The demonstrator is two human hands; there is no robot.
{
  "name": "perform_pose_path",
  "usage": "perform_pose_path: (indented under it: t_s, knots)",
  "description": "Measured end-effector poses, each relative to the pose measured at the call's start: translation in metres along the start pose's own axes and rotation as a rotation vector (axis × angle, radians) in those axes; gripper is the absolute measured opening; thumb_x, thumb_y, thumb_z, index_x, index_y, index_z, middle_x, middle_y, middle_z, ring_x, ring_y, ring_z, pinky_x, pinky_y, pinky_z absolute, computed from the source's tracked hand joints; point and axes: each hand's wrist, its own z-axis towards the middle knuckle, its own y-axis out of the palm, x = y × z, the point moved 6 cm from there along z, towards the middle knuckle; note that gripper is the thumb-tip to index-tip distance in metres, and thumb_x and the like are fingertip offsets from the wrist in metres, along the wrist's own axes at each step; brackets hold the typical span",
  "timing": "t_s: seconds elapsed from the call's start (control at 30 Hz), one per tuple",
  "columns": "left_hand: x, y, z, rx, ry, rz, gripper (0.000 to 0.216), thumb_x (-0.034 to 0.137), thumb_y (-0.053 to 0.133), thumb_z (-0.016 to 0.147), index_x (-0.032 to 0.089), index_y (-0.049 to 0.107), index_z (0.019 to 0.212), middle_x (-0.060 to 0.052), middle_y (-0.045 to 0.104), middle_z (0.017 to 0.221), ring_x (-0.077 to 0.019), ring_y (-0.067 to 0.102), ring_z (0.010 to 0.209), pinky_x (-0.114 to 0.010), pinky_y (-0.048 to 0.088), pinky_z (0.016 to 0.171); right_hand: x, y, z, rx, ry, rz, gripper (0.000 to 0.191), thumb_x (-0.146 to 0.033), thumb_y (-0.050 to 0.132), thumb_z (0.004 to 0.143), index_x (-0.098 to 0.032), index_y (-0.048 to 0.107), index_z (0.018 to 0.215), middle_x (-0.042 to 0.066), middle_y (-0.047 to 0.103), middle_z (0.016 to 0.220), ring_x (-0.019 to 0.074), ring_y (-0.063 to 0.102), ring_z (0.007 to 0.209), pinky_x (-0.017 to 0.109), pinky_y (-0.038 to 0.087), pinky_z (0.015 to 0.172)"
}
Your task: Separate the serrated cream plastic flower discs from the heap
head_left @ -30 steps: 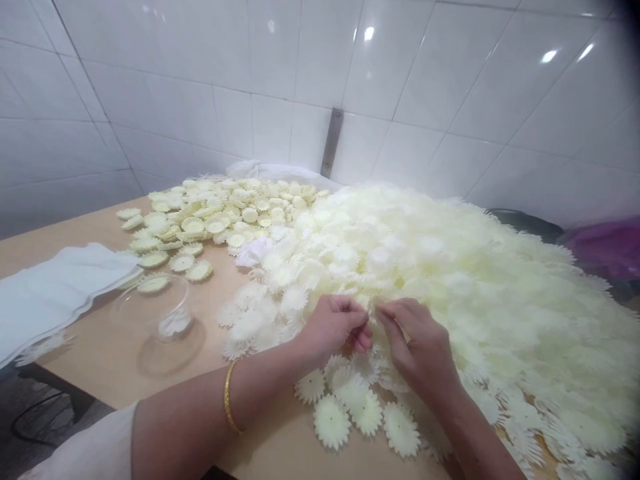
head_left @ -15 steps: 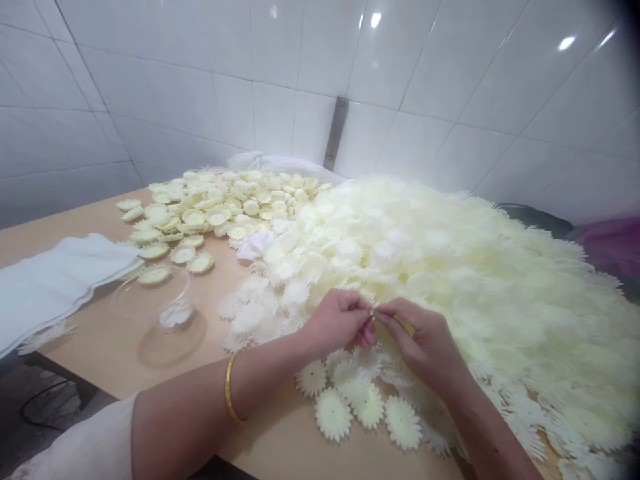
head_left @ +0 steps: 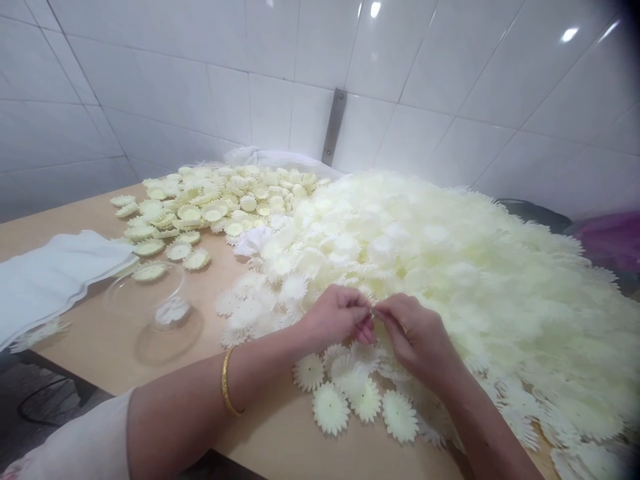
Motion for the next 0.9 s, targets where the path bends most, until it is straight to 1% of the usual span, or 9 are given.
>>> perform_pose_path:
  t_s: [0.13, 0.3, 0.5, 0.57, 0.7, 0.83, 0.9]
  knots:
    - [0.000, 0.000, 0.000, 0.006, -0.014, -0.034, 0.011, 0.022, 0.053, 0.076, 0.012, 0.057, 0.071, -0.004, 0.062, 0.063, -0.0142, 0.062, 0.057, -0.026, 0.049, 0.054, -0.001, 0.000, 0.000, 0.008, -0.003, -0.004, 0.017, -0.009, 0.040, 0.081, -0.018, 0.052, 0.073, 0.002, 0.055, 0.064, 0.0142, 0.049, 0.061, 0.026, 0.039, 0.056]
    - [-0.001, 0.000, 0.001, -0.009, -0.017, -0.092, 0.013, 0.024, 0.057, 0.075, 0.010, 0.057, 0.075, -0.005, 0.062, 0.063, -0.0153, 0.063, 0.058, -0.027, 0.050, 0.055, 0.000, -0.001, 0.000, 0.019, 0.028, 0.019, 0.015, -0.010, 0.041, 0.081, -0.018, 0.052, 0.076, 0.002, 0.055, 0.065, 0.0143, 0.051, 0.062, 0.026, 0.039, 0.055]
    - [0.002, -0.001, -0.001, -0.021, -0.042, -0.120, 0.019, 0.028, 0.062, 0.072, 0.010, 0.058, 0.076, -0.007, 0.063, 0.064, -0.0157, 0.063, 0.058, -0.027, 0.049, 0.054, 0.005, 0.000, 0.000, -0.008, 0.116, 0.079, 0.015, -0.015, 0.041, 0.083, -0.018, 0.053, 0.075, 0.002, 0.055, 0.065, 0.0140, 0.051, 0.061, 0.025, 0.038, 0.055]
    - [0.003, 0.000, -0.002, -0.027, -0.033, -0.107, 0.018, 0.028, 0.061, 0.072, 0.010, 0.057, 0.077, -0.006, 0.062, 0.064, -0.0148, 0.062, 0.057, -0.027, 0.049, 0.055, 0.006, 0.001, 0.000, -0.029, 0.160, 0.115, 0.016, -0.016, 0.040, 0.083, -0.017, 0.053, 0.074, 0.003, 0.055, 0.065, 0.0141, 0.051, 0.060, 0.025, 0.039, 0.055]
    - [0.004, -0.001, -0.002, 0.003, -0.028, -0.071, 0.014, 0.026, 0.057, 0.074, 0.012, 0.055, 0.074, -0.004, 0.061, 0.063, -0.0131, 0.061, 0.054, -0.026, 0.048, 0.053, 0.008, 0.004, 0.000, -0.052, 0.218, 0.183, 0.018, -0.019, 0.040, 0.083, -0.017, 0.054, 0.074, 0.003, 0.056, 0.066, 0.0139, 0.051, 0.060, 0.025, 0.038, 0.055]
    - [0.004, 0.000, -0.002, 0.007, -0.002, -0.056, 0.014, 0.026, 0.055, 0.074, 0.013, 0.052, 0.073, -0.003, 0.059, 0.063, -0.0125, 0.060, 0.053, -0.025, 0.048, 0.051, 0.011, 0.005, 0.000, -0.052, 0.267, 0.230, 0.017, -0.022, 0.040, 0.084, -0.017, 0.054, 0.075, 0.002, 0.056, 0.064, 0.0130, 0.051, 0.057, 0.024, 0.038, 0.054]
    - [0.004, 0.000, -0.002, 0.015, 0.016, -0.041, 0.012, 0.026, 0.053, 0.074, 0.014, 0.051, 0.071, -0.003, 0.059, 0.062, -0.0120, 0.059, 0.052, -0.024, 0.047, 0.050, 0.014, 0.002, 0.000, -0.026, 0.301, 0.244, 0.016, -0.023, 0.041, 0.083, -0.017, 0.053, 0.074, 0.000, 0.055, 0.062, 0.0122, 0.050, 0.055, 0.024, 0.037, 0.053]
